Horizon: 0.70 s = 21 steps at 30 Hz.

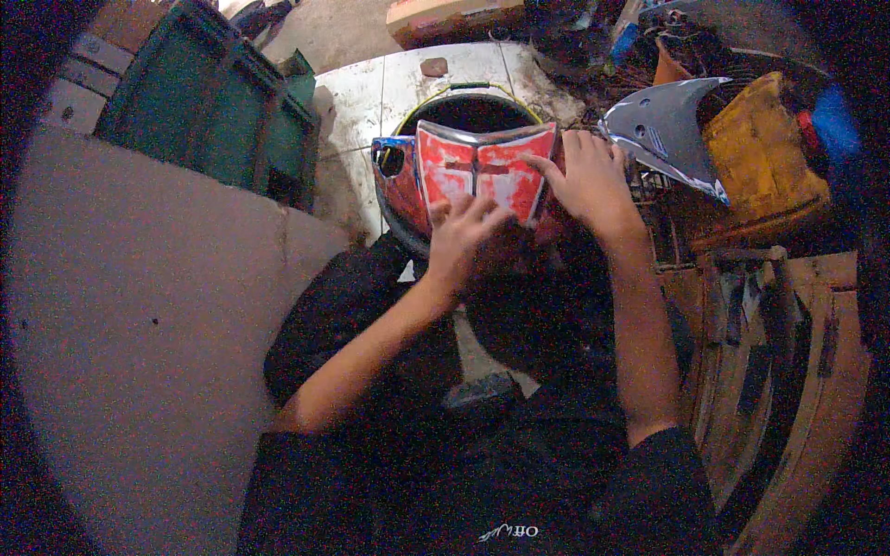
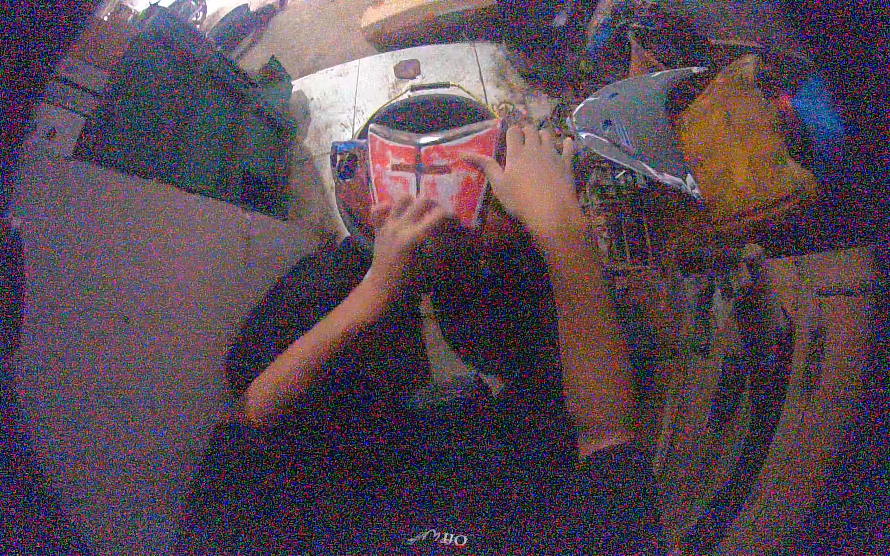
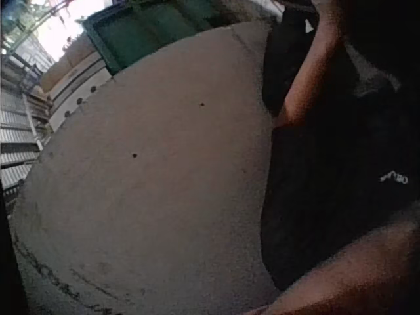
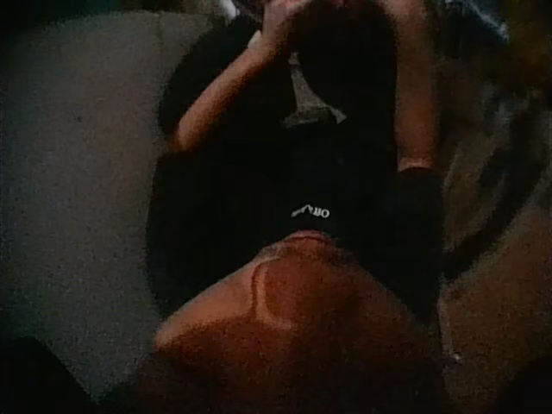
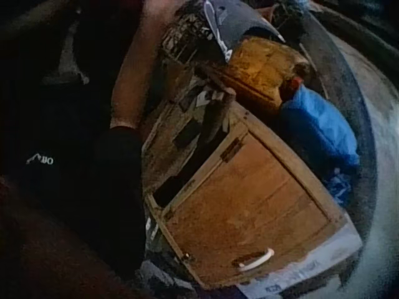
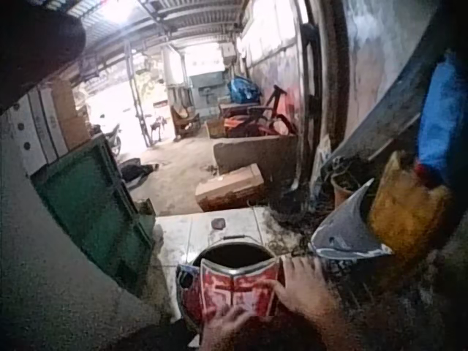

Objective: The person cleans motorcycle fairing components by hand using water from a bucket, wiping the surfaces and dipping them in the water.

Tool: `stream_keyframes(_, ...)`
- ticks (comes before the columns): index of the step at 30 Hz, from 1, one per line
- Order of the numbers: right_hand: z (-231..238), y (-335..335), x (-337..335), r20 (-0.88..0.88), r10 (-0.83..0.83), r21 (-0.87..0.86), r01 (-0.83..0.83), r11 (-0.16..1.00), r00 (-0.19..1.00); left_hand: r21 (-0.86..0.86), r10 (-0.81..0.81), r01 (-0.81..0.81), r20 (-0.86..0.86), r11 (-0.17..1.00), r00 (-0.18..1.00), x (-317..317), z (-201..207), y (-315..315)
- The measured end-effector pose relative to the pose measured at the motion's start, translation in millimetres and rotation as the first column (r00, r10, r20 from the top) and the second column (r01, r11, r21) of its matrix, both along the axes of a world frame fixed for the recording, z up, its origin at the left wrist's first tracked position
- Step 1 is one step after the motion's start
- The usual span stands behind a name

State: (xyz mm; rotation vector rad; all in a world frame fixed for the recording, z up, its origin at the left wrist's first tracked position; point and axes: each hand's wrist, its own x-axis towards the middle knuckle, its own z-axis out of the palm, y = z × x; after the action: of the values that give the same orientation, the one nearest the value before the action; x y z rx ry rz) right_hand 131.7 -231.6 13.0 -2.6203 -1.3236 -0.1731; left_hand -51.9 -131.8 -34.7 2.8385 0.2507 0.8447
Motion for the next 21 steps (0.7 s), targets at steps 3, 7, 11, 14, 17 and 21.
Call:
stream_keyframes(3, 3.5, 5.2, -6.6, -0.052, 0.001, -0.043, -0.003, 0.999, 0.999, -0.324, 0.181, -0.168, 0.01, 0.931, 0.983, 11.8, 20.9, 42.0)
stream_keyframes(7, 10.0, 7.4, -6.8, -0.08, 0.013, -0.026, -0.015, 1.0, 0.997, -0.53, 0.311, -0.185, 0.158, 0.828, 0.937, 2.1, 10.7, 58.7)
stream_keyframes(11, 0.9, 3.5, -5.6, -0.057, 0.006, -0.003, -0.006, 1.0, 0.998, -0.334, 0.131, -0.074, 0.152, 0.94, 0.98, -7.6, 7.7, 13.6)
stream_keyframes(14, 6.3, 9.6, -5.3, -0.067, 0.012, -0.075, -0.017, 0.997, 0.998, -0.489, 0.251, -0.153, 0.142, 0.859, 0.957, 2.6, 1.9, 46.6)
stream_keyframes(17, 6.0, 13.7, -6.6, -0.044, 0.01, -0.049, -0.013, 0.999, 0.999, -0.677, 0.47, -0.335, 0.019, 0.656, 0.882, 0.5, -9.1, 77.1)
stream_keyframes(21, 1.7, 4.9, -1.0, -0.049, -0.001, -0.078, -0.003, 0.997, 0.999, -0.557, 0.228, -0.099, 0.168, 0.825, 0.959, -4.9, -4.0, 20.4)
